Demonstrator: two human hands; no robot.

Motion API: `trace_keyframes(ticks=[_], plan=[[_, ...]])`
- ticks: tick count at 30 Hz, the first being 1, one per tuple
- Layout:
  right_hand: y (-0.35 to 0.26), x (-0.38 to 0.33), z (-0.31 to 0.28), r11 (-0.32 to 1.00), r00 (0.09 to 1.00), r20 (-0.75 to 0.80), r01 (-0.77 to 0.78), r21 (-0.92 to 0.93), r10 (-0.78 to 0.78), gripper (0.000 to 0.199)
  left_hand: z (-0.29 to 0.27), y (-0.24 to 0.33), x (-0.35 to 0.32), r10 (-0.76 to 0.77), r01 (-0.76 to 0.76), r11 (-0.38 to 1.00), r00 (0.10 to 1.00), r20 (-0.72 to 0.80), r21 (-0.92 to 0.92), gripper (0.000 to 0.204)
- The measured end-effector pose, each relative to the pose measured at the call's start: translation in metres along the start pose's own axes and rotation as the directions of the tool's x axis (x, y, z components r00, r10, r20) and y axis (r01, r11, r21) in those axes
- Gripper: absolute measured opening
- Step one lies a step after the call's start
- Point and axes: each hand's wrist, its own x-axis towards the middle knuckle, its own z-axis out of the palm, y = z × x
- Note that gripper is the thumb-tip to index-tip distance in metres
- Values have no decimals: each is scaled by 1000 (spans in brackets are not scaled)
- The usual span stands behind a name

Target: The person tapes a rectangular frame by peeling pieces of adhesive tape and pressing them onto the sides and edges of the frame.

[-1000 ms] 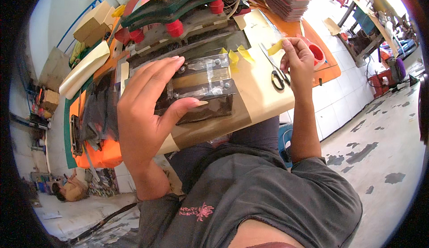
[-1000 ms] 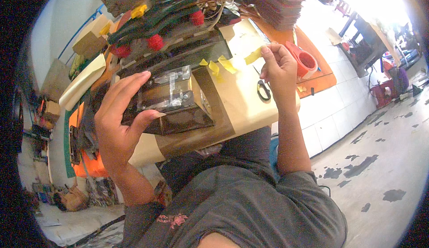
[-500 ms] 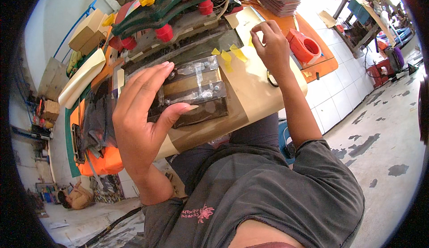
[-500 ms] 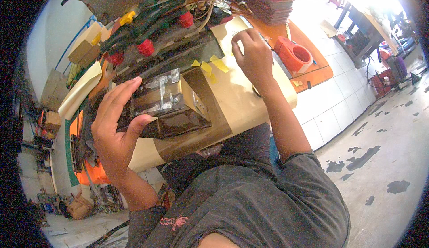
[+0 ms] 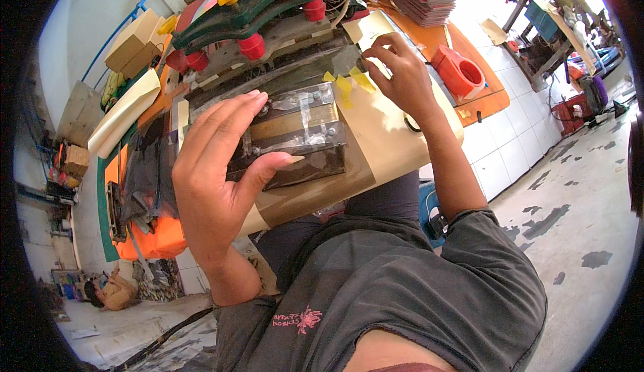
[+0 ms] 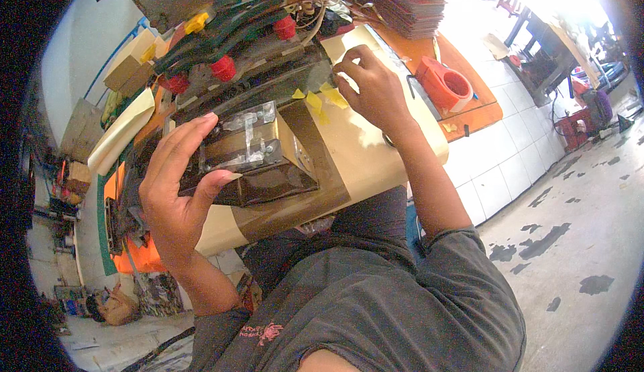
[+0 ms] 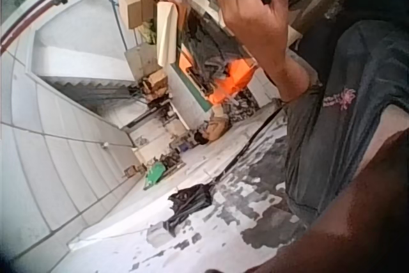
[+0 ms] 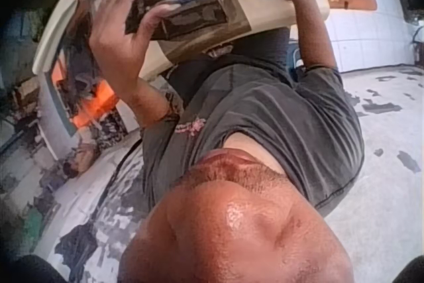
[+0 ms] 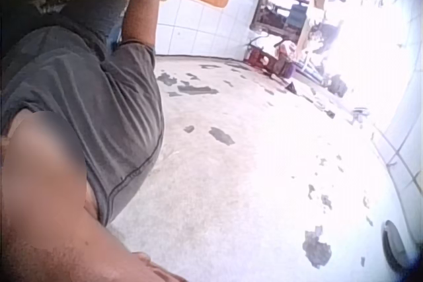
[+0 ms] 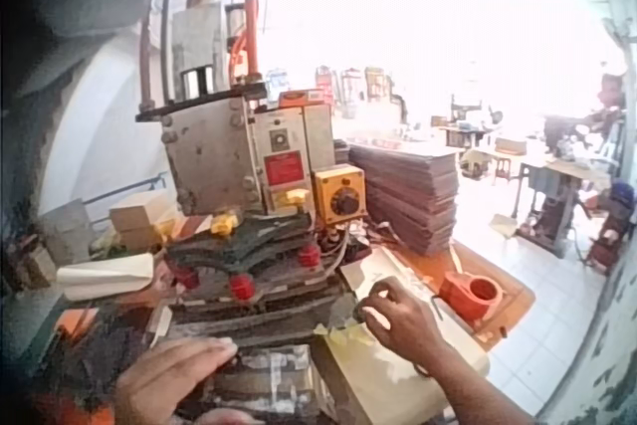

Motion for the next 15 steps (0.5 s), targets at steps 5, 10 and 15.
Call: trace_keyframes(ticks=[5, 10, 15], plan=[[2, 1, -3, 998, 998, 13, 63, 7, -63, 24, 2, 0, 0, -18, 18, 1000, 1000, -5, -16, 62], [-18, 7, -21, 979, 984, -95, -133, 156, 149, 30, 1, -1, -4, -102, 104, 994, 994, 43, -37, 67], [-66, 13, -57, 569, 972, 215, -232, 789, 98, 58, -1, -3, -5, -73, 73, 997, 997, 34, -2, 68]])
